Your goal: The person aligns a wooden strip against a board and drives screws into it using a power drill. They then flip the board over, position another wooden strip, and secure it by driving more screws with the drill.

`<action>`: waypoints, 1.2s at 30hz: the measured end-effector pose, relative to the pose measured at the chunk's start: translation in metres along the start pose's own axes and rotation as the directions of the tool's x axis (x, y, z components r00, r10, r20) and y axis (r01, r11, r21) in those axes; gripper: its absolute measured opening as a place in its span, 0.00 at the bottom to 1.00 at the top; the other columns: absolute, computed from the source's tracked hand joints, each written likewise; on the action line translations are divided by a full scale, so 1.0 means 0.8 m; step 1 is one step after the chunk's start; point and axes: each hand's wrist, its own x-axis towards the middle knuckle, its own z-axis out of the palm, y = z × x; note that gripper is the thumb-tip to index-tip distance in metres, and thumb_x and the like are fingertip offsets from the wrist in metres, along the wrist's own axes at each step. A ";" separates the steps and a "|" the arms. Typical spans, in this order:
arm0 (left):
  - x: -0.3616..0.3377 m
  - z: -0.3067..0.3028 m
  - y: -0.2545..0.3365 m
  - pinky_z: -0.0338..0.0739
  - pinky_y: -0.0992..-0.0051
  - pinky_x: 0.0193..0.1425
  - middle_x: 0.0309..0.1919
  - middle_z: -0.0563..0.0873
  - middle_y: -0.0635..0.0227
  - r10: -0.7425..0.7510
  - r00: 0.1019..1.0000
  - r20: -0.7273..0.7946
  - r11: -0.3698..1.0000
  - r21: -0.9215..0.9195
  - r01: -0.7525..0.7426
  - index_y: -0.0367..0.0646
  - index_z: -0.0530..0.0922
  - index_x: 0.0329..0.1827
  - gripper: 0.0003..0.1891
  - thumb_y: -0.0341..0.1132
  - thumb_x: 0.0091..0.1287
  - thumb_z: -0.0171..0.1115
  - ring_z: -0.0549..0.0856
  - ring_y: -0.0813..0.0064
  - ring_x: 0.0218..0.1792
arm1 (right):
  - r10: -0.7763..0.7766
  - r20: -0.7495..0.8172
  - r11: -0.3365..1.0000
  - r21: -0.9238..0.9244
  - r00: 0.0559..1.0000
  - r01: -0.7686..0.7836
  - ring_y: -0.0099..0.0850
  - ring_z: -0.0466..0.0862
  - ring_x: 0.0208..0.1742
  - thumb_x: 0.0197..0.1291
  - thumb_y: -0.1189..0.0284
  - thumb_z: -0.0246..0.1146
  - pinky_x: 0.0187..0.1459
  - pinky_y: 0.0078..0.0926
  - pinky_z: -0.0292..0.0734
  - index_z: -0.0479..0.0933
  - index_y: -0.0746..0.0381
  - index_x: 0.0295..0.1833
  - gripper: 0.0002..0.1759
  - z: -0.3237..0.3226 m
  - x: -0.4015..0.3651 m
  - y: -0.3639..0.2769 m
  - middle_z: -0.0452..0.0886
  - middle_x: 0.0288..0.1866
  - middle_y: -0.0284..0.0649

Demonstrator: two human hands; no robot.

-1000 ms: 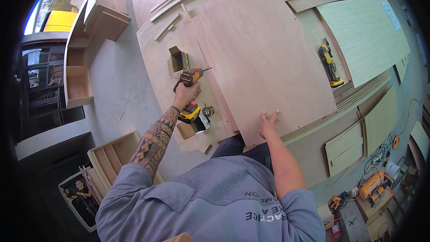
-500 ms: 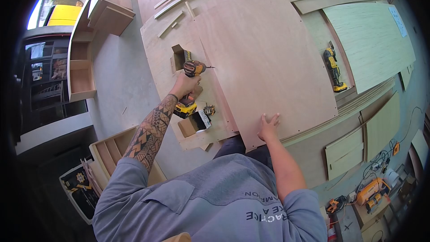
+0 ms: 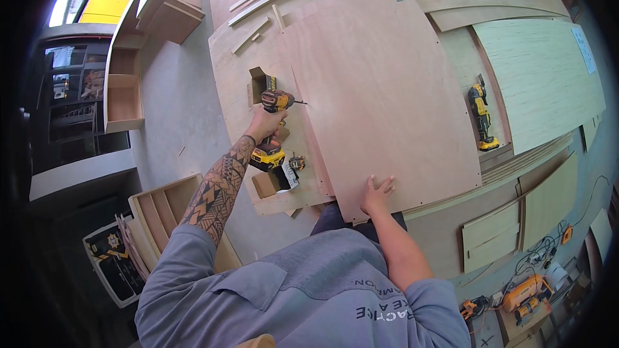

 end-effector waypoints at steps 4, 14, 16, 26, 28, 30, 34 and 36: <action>0.005 0.010 -0.006 0.77 0.67 0.23 0.17 0.83 0.64 0.019 1.000 -0.014 1.000 -0.017 -0.020 0.34 0.84 0.36 0.18 0.45 0.69 0.68 0.83 0.72 0.17 | -0.007 -0.024 0.999 0.052 1.000 0.008 0.85 0.34 0.84 0.60 0.69 0.69 0.85 0.66 0.40 0.41 0.58 0.91 0.59 0.012 0.004 0.003 0.23 0.79 0.93; 0.004 0.014 -0.009 0.83 0.66 0.28 0.22 0.87 0.59 -0.014 0.999 -0.031 0.997 0.074 0.016 0.32 0.86 0.36 0.23 0.50 0.68 0.69 0.87 0.71 0.21 | 0.043 -0.076 0.999 0.036 0.996 -0.041 0.83 0.47 0.84 0.65 0.68 0.67 0.85 0.56 0.53 0.42 0.47 0.91 0.55 0.010 -0.006 0.000 0.22 0.84 0.83; 0.010 0.015 -0.015 0.84 0.66 0.28 0.22 0.87 0.59 -0.037 0.999 -0.014 0.999 -0.005 0.037 0.32 0.86 0.37 0.23 0.50 0.67 0.69 0.88 0.70 0.21 | 0.063 -0.064 0.997 0.038 0.996 -0.060 0.83 0.47 0.84 0.65 0.67 0.68 0.85 0.55 0.54 0.42 0.47 0.91 0.56 0.005 -0.008 -0.003 0.22 0.84 0.82; -0.067 0.057 -0.147 0.81 0.70 0.27 0.24 0.85 0.68 0.066 0.989 -0.131 0.856 -0.502 -0.124 0.37 0.84 0.41 0.19 0.47 0.67 0.76 0.85 0.76 0.22 | -0.043 -0.243 0.998 0.026 0.969 0.051 0.64 0.71 0.77 0.64 0.64 0.70 0.76 0.54 0.71 0.69 0.58 0.79 0.38 -0.001 0.011 -0.049 0.67 0.78 0.66; -0.124 0.066 -0.213 0.80 0.71 0.26 0.27 0.84 0.72 0.089 0.971 -0.222 0.724 -0.655 -0.216 0.39 0.84 0.43 0.13 0.40 0.70 0.75 0.83 0.80 0.22 | -0.288 -0.493 0.926 0.077 0.821 0.371 0.56 0.79 0.67 0.65 0.66 0.70 0.68 0.52 0.77 0.79 0.62 0.65 0.24 0.021 0.019 -0.088 0.82 0.62 0.56; -0.197 0.061 -0.272 0.84 0.71 0.36 0.34 0.88 0.71 0.029 0.976 -0.218 0.668 -0.722 -0.181 0.38 0.85 0.48 0.10 0.36 0.74 0.71 0.87 0.78 0.30 | -0.472 -0.518 0.793 0.106 0.714 0.600 0.52 0.82 0.61 0.64 0.69 0.69 0.62 0.51 0.79 0.82 0.62 0.58 0.18 0.022 0.009 -0.158 0.83 0.56 0.52; -0.303 0.089 -0.451 0.76 0.79 0.37 0.31 0.81 0.77 0.234 0.811 -0.536 0.917 -0.155 -0.367 0.36 0.83 0.62 0.14 0.36 0.81 0.64 0.79 0.86 0.30 | -0.814 -0.377 0.507 -0.092 0.442 0.857 0.48 0.83 0.55 0.63 0.73 0.66 0.58 0.48 0.79 0.84 0.62 0.55 0.15 0.059 0.039 -0.287 0.83 0.50 0.48; -0.363 0.083 -0.494 0.80 0.76 0.45 0.39 0.85 0.71 0.017 0.893 -0.449 0.935 -0.309 -0.174 0.36 0.82 0.65 0.16 0.34 0.80 0.63 0.83 0.82 0.38 | -0.874 -0.284 0.464 -0.252 0.394 0.849 0.46 0.83 0.54 0.64 0.72 0.65 0.59 0.46 0.78 0.85 0.62 0.54 0.14 0.082 0.068 -0.341 0.84 0.49 0.46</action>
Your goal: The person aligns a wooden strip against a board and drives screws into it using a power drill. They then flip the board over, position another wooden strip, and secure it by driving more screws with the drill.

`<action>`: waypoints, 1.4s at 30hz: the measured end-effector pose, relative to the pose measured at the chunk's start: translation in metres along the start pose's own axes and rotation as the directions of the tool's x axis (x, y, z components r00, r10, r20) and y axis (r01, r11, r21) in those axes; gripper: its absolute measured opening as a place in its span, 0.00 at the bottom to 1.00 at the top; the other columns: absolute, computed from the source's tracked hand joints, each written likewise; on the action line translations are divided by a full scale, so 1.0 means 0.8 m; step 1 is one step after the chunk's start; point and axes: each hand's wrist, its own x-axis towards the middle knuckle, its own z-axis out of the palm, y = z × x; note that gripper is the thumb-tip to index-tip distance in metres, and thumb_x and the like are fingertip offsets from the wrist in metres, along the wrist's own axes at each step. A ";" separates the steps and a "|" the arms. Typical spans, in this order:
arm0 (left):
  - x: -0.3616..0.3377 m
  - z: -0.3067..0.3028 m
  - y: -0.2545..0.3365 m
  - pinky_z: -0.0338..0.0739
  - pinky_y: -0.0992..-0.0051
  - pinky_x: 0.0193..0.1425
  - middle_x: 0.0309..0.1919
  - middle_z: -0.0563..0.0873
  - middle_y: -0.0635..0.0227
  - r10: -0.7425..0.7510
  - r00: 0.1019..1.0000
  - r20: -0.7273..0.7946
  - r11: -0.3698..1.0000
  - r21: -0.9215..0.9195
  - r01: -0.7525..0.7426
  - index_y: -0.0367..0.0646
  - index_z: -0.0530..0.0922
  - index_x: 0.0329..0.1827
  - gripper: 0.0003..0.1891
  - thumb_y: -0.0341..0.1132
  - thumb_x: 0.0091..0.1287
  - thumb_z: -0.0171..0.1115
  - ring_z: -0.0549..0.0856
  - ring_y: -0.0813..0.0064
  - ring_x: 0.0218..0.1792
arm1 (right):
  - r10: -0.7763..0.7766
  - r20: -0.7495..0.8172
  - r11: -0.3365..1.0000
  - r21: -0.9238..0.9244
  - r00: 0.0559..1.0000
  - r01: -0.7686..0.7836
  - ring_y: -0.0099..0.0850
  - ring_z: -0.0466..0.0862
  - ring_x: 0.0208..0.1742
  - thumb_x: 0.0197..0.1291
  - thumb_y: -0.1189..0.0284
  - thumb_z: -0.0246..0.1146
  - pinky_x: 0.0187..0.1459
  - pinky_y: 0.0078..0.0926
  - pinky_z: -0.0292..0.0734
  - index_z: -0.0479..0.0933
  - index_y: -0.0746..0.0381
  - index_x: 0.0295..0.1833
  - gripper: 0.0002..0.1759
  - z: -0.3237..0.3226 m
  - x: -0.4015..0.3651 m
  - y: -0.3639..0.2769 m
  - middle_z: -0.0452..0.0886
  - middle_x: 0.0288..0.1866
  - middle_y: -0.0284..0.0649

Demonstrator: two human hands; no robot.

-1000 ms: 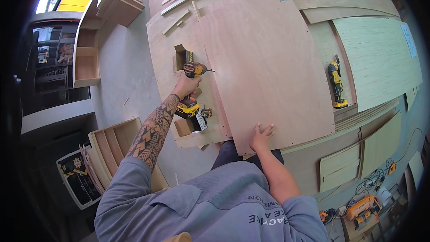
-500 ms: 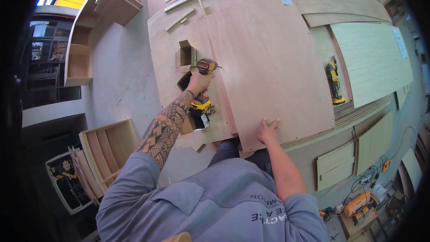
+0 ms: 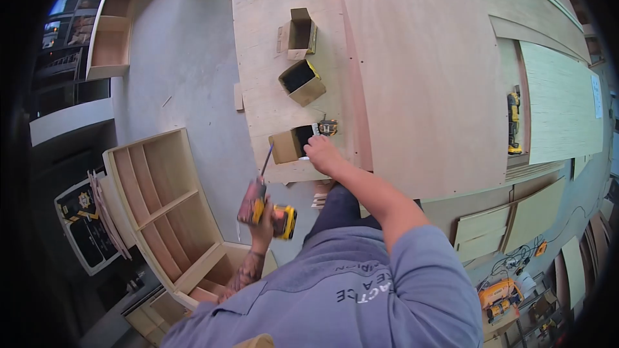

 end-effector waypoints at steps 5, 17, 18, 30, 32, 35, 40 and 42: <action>-0.091 -0.044 -0.039 0.83 0.69 0.54 0.53 0.88 0.61 -0.001 1.000 -0.024 0.988 0.156 0.005 0.35 0.80 0.64 0.16 0.31 0.76 0.64 0.87 0.71 0.49 | -0.011 0.213 0.838 -0.530 0.977 0.125 0.38 0.84 0.52 0.68 0.68 0.60 0.61 0.40 0.73 0.88 0.57 0.44 0.11 0.089 0.071 0.014 0.84 0.45 0.40; -0.117 0.018 -0.050 0.78 0.74 0.43 0.31 0.81 0.72 -0.482 0.874 0.058 0.819 -0.325 0.473 0.33 0.80 0.60 0.17 0.35 0.75 0.63 0.80 0.79 0.29 | -0.077 0.396 0.852 -0.451 0.915 0.267 0.36 0.87 0.54 0.70 0.70 0.60 0.62 0.38 0.72 0.91 0.57 0.44 0.13 0.067 0.101 0.030 0.88 0.47 0.39; -0.107 0.020 -0.052 0.77 0.76 0.40 0.29 0.80 0.72 -0.422 0.906 0.042 0.856 -0.311 0.413 0.33 0.79 0.59 0.15 0.34 0.76 0.62 0.80 0.80 0.27 | -0.058 0.427 0.860 -0.437 0.902 0.262 0.37 0.88 0.53 0.69 0.70 0.60 0.61 0.37 0.72 0.91 0.57 0.44 0.13 0.067 0.102 0.030 0.89 0.47 0.38; -0.034 -0.006 -0.019 0.81 0.71 0.51 0.26 0.80 0.73 -0.257 0.966 0.018 0.941 -0.225 0.255 0.32 0.79 0.61 0.16 0.35 0.79 0.61 0.82 0.79 0.32 | 0.451 -0.116 0.861 0.317 0.885 -0.397 0.39 0.90 0.47 0.62 0.77 0.68 0.49 0.43 0.84 0.84 0.65 0.41 0.03 0.083 0.076 0.009 0.90 0.42 0.44; -0.023 -0.009 -0.029 0.81 0.71 0.53 0.25 0.80 0.74 -0.180 0.982 0.050 0.964 -0.191 0.187 0.31 0.79 0.62 0.16 0.34 0.79 0.61 0.82 0.79 0.33 | 0.603 0.090 0.525 0.703 0.793 -0.479 0.37 0.91 0.44 0.62 0.79 0.68 0.46 0.38 0.86 0.83 0.66 0.41 0.03 0.044 0.050 -0.002 0.90 0.41 0.44; -0.006 -0.022 -0.016 0.81 0.68 0.53 0.31 0.84 0.71 -0.120 0.977 0.178 0.973 -0.174 0.151 0.32 0.80 0.61 0.15 0.33 0.79 0.61 0.83 0.79 0.34 | 0.593 0.397 -0.236 0.918 0.700 -0.319 0.31 0.93 0.40 0.65 0.82 0.67 0.44 0.26 0.91 0.81 0.66 0.45 0.05 0.006 -0.020 -0.015 0.89 0.39 0.42; 0.029 -0.012 0.059 0.81 0.72 0.47 0.32 0.82 0.73 -0.121 0.939 0.323 0.979 -0.116 0.166 0.33 0.80 0.64 0.16 0.30 0.77 0.63 0.81 0.83 0.32 | 0.517 0.431 -0.542 0.833 0.739 -0.107 0.30 0.93 0.45 0.66 0.83 0.66 0.50 0.29 0.92 0.78 0.66 0.51 0.10 -0.008 -0.153 -0.026 0.89 0.45 0.44; 0.048 -0.004 0.066 0.82 0.71 0.47 0.35 0.85 0.71 -0.071 0.918 0.389 0.988 -0.099 0.118 0.34 0.80 0.64 0.16 0.30 0.76 0.65 0.83 0.80 0.34 | 0.564 0.377 -0.450 0.886 0.735 -0.110 0.30 0.92 0.48 0.68 0.83 0.65 0.55 0.30 0.91 0.78 0.67 0.59 0.15 -0.013 -0.193 -0.031 0.89 0.48 0.44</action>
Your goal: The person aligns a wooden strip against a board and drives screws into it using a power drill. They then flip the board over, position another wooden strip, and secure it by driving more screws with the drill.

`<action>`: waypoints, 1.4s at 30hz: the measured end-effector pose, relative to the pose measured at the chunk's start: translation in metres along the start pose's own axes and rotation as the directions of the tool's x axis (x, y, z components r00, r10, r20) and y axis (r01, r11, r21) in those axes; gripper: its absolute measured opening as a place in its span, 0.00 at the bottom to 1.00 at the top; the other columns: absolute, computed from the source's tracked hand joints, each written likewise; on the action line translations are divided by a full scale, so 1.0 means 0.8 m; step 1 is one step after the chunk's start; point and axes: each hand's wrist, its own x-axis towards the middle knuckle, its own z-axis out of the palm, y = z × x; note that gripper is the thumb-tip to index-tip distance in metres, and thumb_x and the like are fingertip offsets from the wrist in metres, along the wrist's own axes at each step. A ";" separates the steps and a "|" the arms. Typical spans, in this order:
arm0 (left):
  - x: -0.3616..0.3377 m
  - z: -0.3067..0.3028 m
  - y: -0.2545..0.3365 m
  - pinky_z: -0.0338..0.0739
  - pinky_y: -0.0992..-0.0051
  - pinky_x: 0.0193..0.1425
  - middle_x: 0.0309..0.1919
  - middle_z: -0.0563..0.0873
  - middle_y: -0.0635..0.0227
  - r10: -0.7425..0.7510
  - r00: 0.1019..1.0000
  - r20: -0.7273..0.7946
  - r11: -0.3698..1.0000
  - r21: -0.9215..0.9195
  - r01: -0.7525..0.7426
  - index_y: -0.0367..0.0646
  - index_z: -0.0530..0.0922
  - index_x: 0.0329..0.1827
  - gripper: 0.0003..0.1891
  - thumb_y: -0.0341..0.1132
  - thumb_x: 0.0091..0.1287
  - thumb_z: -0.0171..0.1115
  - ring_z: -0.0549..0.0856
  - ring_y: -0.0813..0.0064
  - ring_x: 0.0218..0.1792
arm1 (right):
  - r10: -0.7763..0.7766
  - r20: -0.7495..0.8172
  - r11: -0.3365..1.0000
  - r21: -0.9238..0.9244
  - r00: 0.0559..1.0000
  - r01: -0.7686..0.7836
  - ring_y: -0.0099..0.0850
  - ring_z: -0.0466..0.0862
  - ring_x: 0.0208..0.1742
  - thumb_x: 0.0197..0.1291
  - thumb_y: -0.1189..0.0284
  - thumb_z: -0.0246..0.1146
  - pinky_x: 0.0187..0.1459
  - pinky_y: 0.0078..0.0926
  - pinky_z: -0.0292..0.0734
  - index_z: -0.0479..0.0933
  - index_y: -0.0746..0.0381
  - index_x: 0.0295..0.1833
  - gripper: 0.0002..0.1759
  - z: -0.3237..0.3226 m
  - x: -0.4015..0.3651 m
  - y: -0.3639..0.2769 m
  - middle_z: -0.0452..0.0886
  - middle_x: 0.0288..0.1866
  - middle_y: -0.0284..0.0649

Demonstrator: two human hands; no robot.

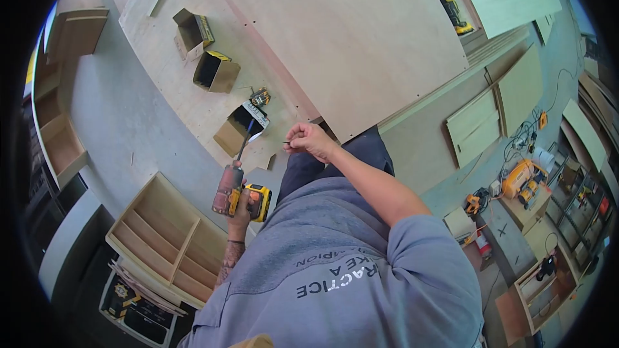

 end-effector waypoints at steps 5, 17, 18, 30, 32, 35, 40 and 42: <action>0.032 0.020 0.052 0.85 0.66 0.45 0.40 0.91 0.60 0.296 0.909 0.294 0.855 0.343 -0.390 0.37 0.83 0.53 0.19 0.41 0.69 0.76 0.90 0.66 0.36 | -0.060 -0.218 0.997 0.027 0.974 0.068 0.32 0.92 0.48 0.73 0.80 0.60 0.56 0.33 0.90 0.82 0.68 0.58 0.12 -0.057 -0.041 0.016 0.89 0.46 0.43; 0.038 0.092 0.120 0.87 0.60 0.51 0.40 0.93 0.59 0.095 0.782 0.616 0.735 0.486 -0.472 0.46 0.86 0.53 0.22 0.50 0.63 0.80 0.92 0.50 0.41 | -0.053 -0.260 0.812 0.551 0.964 0.193 0.41 0.92 0.54 0.73 0.78 0.62 0.61 0.43 0.89 0.81 0.67 0.55 0.09 -0.102 -0.056 0.020 0.90 0.52 0.49; 0.037 0.095 0.116 0.87 0.60 0.51 0.40 0.93 0.59 0.093 0.787 0.610 0.737 0.489 -0.467 0.46 0.86 0.53 0.22 0.50 0.63 0.80 0.92 0.50 0.41 | -0.049 -0.254 0.814 0.550 0.966 0.186 0.41 0.92 0.54 0.73 0.78 0.62 0.61 0.43 0.89 0.81 0.67 0.55 0.09 -0.105 -0.056 0.022 0.90 0.52 0.49; 0.008 0.140 0.140 0.86 0.58 0.50 0.38 0.93 0.53 -0.019 0.833 0.554 0.812 0.494 -0.310 0.44 0.86 0.54 0.23 0.49 0.64 0.79 0.92 0.49 0.41 | 0.085 -0.237 0.832 0.552 0.968 0.062 0.41 0.91 0.54 0.76 0.77 0.58 0.62 0.38 0.89 0.80 0.70 0.54 0.10 -0.141 -0.056 0.031 0.90 0.51 0.51; 0.004 0.146 0.139 0.86 0.56 0.51 0.38 0.92 0.50 -0.093 0.849 0.521 0.787 0.560 -0.257 0.42 0.86 0.56 0.23 0.45 0.62 0.79 0.92 0.47 0.43 | 0.134 -0.262 0.831 0.555 0.956 0.036 0.41 0.91 0.54 0.77 0.77 0.57 0.61 0.37 0.89 0.80 0.71 0.54 0.10 -0.145 -0.056 0.037 0.89 0.51 0.52; -0.003 0.156 0.143 0.86 0.55 0.51 0.38 0.92 0.48 -0.150 0.843 0.516 0.758 0.607 -0.237 0.42 0.86 0.56 0.23 0.42 0.60 0.78 0.92 0.45 0.43 | 0.207 -0.276 0.836 0.549 0.939 -0.023 0.42 0.91 0.54 0.77 0.77 0.56 0.61 0.38 0.89 0.80 0.72 0.54 0.10 -0.157 -0.052 0.049 0.89 0.50 0.52; -0.017 0.172 0.145 0.86 0.53 0.52 0.39 0.92 0.47 -0.186 0.861 0.473 0.725 0.658 -0.204 0.44 0.85 0.57 0.24 0.42 0.59 0.77 0.92 0.45 0.44 | 0.272 -0.277 0.827 0.557 0.922 -0.076 0.44 0.91 0.53 0.78 0.78 0.56 0.61 0.43 0.90 0.78 0.73 0.54 0.09 -0.155 -0.040 0.047 0.88 0.50 0.53; -0.024 0.182 0.144 0.86 0.53 0.52 0.39 0.92 0.46 -0.186 0.865 0.466 0.712 0.671 -0.209 0.45 0.85 0.58 0.24 0.43 0.60 0.77 0.92 0.45 0.44 | 0.276 -0.279 0.827 0.557 0.920 -0.079 0.45 0.91 0.52 0.78 0.78 0.55 0.60 0.46 0.91 0.77 0.72 0.52 0.09 -0.144 -0.030 0.051 0.88 0.50 0.54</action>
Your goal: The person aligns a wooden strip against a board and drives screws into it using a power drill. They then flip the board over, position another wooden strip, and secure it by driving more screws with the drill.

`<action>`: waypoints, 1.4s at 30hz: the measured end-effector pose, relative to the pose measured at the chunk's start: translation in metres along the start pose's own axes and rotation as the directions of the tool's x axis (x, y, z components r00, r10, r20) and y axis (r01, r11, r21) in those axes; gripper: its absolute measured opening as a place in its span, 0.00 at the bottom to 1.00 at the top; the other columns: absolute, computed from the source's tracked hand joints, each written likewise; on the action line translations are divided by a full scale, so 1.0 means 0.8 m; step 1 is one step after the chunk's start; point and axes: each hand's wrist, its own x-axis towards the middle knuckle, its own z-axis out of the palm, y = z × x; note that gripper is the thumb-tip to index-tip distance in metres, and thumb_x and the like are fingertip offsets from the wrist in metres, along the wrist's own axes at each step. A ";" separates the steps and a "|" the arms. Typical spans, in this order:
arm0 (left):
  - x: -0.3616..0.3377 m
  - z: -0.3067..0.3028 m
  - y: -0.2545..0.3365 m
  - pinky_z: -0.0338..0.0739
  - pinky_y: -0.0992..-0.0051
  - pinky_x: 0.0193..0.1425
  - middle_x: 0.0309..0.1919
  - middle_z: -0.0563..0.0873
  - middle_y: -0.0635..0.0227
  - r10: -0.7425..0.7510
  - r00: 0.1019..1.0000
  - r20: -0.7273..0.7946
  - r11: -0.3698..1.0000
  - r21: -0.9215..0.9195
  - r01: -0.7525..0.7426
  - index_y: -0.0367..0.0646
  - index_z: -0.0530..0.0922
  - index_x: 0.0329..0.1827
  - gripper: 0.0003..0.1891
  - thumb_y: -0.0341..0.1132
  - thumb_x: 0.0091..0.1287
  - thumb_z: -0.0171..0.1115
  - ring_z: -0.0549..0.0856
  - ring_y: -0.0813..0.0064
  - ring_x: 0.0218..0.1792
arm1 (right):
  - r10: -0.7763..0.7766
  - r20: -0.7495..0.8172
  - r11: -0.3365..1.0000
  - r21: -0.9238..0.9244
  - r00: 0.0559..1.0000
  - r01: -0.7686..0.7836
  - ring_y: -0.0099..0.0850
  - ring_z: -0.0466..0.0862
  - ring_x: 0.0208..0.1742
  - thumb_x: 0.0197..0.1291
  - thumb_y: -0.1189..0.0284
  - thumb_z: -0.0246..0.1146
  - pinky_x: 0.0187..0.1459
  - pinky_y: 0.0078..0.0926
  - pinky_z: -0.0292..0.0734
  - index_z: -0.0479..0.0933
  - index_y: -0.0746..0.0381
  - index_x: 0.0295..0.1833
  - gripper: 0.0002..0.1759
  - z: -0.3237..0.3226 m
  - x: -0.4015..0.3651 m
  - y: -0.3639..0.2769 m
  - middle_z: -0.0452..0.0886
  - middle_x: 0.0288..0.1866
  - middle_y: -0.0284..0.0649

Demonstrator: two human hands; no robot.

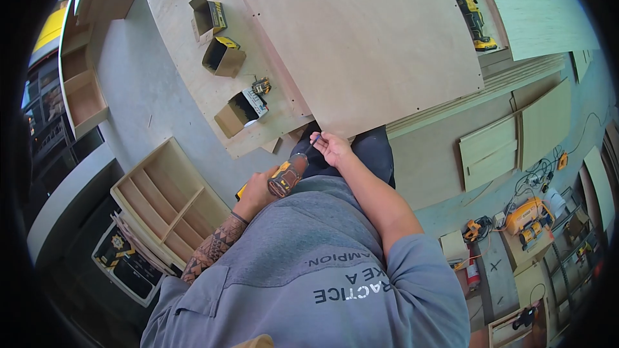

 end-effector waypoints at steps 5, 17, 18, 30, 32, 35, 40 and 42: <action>0.006 0.027 0.006 0.86 0.54 0.51 0.41 0.92 0.46 -0.034 0.999 -0.029 0.998 0.055 0.036 0.48 0.84 0.62 0.27 0.45 0.60 0.78 0.92 0.46 0.44 | -0.145 -0.203 0.988 0.015 0.969 0.151 0.48 0.91 0.52 0.79 0.79 0.54 0.57 0.51 0.92 0.71 0.72 0.55 0.07 0.021 0.006 0.013 0.86 0.51 0.55; 0.004 0.049 0.035 0.86 0.54 0.52 0.42 0.92 0.47 -0.144 0.988 -0.061 0.990 -0.006 0.144 0.47 0.83 0.63 0.30 0.44 0.57 0.80 0.92 0.47 0.45 | -0.066 -0.190 0.998 -0.019 0.979 0.064 0.47 0.92 0.49 0.77 0.81 0.53 0.53 0.48 0.93 0.70 0.73 0.56 0.08 0.008 0.016 0.004 0.86 0.50 0.55; 0.004 0.048 0.038 0.86 0.54 0.52 0.42 0.92 0.47 -0.147 0.987 -0.063 0.989 -0.005 0.147 0.47 0.83 0.63 0.30 0.44 0.57 0.80 0.92 0.47 0.45 | -0.063 -0.188 0.998 -0.020 0.980 0.061 0.47 0.92 0.49 0.77 0.81 0.53 0.53 0.48 0.93 0.70 0.73 0.56 0.08 0.011 0.017 0.004 0.86 0.50 0.55; 0.012 0.051 0.044 0.86 0.52 0.53 0.41 0.92 0.48 -0.242 0.968 -0.067 0.966 -0.109 0.234 0.45 0.85 0.54 0.24 0.45 0.56 0.80 0.91 0.44 0.47 | -0.053 -0.391 0.967 -0.249 0.919 -0.050 0.42 0.91 0.44 0.74 0.76 0.59 0.50 0.44 0.93 0.75 0.69 0.59 0.13 0.007 0.003 -0.009 0.87 0.51 0.50; 0.014 0.062 0.036 0.86 0.53 0.53 0.41 0.92 0.47 -0.251 0.961 -0.118 0.959 -0.161 0.231 0.44 0.86 0.52 0.23 0.43 0.57 0.80 0.91 0.44 0.46 | -0.031 -0.341 0.953 -0.293 0.940 -0.075 0.40 0.91 0.44 0.73 0.74 0.60 0.48 0.43 0.92 0.76 0.66 0.57 0.11 -0.014 -0.006 -0.018 0.88 0.51 0.49; 0.011 0.052 0.048 0.86 0.53 0.51 0.40 0.91 0.45 -0.207 0.972 -0.113 0.969 -0.163 0.187 0.44 0.85 0.53 0.21 0.44 0.61 0.78 0.91 0.41 0.45 | -0.077 -0.275 0.929 -0.369 0.958 -0.032 0.40 0.91 0.44 0.71 0.73 0.61 0.46 0.42 0.91 0.75 0.64 0.54 0.10 -0.019 -0.041 -0.049 0.88 0.51 0.49; 0.019 0.058 0.050 0.86 0.53 0.53 0.39 0.92 0.46 -0.222 0.971 -0.090 0.970 -0.126 0.210 0.44 0.86 0.52 0.21 0.44 0.60 0.78 0.91 0.43 0.45 | -0.156 -0.243 0.925 -0.375 0.958 0.055 0.40 0.92 0.46 0.72 0.74 0.61 0.46 0.40 0.91 0.72 0.63 0.53 0.09 -0.026 -0.066 -0.102 0.88 0.49 0.48; 0.021 0.060 0.051 0.86 0.53 0.54 0.40 0.92 0.46 -0.242 0.966 -0.090 0.965 -0.124 0.231 0.44 0.86 0.52 0.20 0.43 0.59 0.78 0.91 0.44 0.46 | -0.182 -0.191 0.949 -0.292 0.965 0.121 0.40 0.92 0.46 0.72 0.75 0.61 0.46 0.38 0.91 0.72 0.63 0.53 0.08 -0.023 -0.069 -0.117 0.89 0.47 0.47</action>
